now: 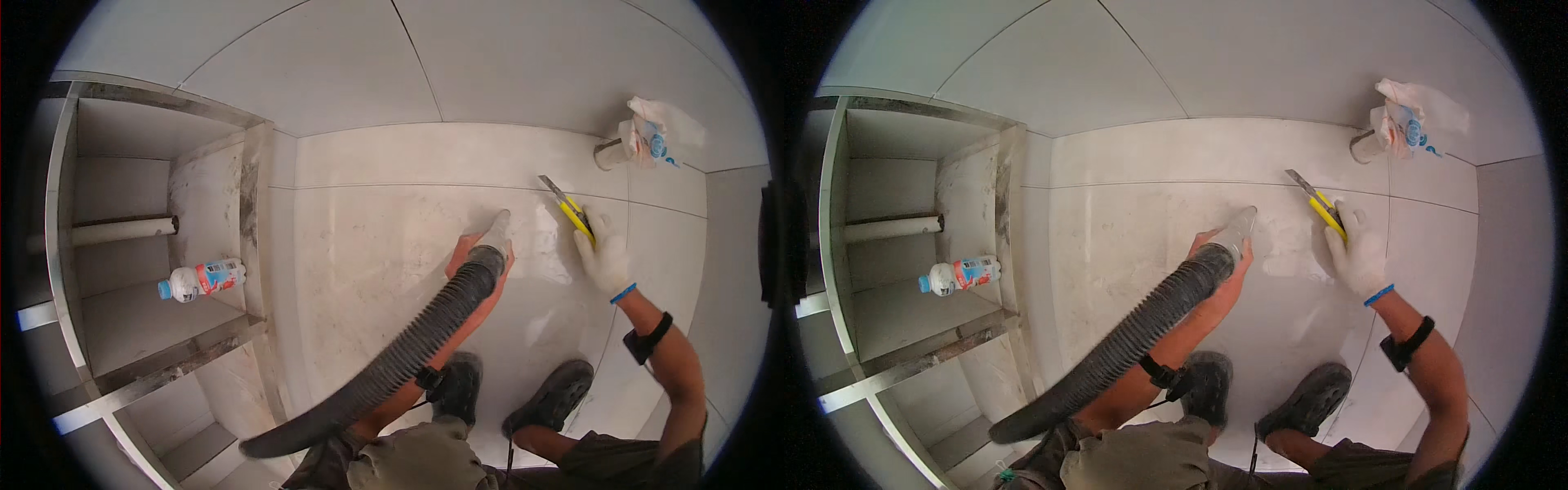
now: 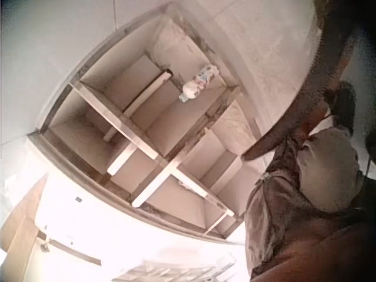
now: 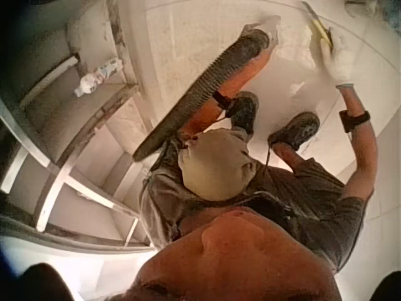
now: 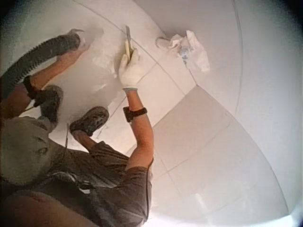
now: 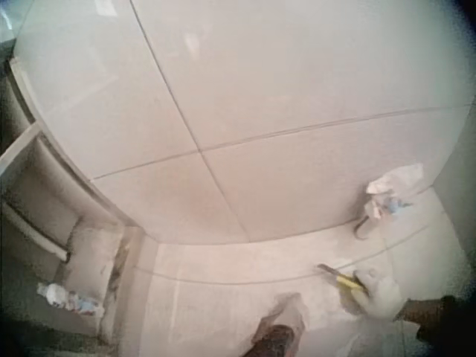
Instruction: The recorder is using a vacuum and a utility knife to clean and prepare tile joints during a renovation.
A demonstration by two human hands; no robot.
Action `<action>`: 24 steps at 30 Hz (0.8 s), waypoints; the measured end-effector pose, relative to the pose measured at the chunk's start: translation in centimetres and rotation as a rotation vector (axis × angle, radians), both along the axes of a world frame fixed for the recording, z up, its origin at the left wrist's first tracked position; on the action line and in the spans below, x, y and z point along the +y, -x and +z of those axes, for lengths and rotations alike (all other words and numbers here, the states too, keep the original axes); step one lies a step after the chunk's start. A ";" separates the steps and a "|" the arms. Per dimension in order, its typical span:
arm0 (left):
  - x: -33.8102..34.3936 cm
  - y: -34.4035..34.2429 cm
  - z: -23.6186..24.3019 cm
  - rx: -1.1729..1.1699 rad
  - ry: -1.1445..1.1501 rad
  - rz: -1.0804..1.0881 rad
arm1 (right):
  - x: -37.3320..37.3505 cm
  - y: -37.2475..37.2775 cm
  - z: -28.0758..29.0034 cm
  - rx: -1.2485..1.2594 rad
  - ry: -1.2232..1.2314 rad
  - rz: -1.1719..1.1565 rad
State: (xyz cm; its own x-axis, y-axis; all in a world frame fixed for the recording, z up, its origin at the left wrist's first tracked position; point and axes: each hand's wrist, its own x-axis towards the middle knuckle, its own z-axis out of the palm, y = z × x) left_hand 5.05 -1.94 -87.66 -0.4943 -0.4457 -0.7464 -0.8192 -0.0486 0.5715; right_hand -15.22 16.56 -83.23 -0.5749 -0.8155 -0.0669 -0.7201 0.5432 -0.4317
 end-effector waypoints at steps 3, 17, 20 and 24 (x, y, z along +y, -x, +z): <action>-5.2 -3.3 0.3 0.368 0.152 0.402 | -1.2 -2.1 -1.3 -0.026 0.128 -0.122; -36.5 -12.3 0.3 0.596 1.346 0.794 | 0.2 -4.1 -3.3 0.130 0.115 -0.071; -37.5 -10.9 0.4 0.499 1.605 0.751 | 0.2 -4.8 -3.3 0.118 0.060 -0.103; -37.9 -10.0 0.2 0.388 1.418 1.025 | -0.6 -5.5 -3.7 0.127 0.047 -0.105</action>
State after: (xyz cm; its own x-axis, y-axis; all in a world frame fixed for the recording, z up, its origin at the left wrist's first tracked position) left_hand 15.03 -39.82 -87.45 0.3275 -0.7890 0.5198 -0.6025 0.2493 0.7581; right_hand -9.71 15.93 -86.89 -0.6583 -0.7511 0.0491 -0.7112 0.5993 -0.3676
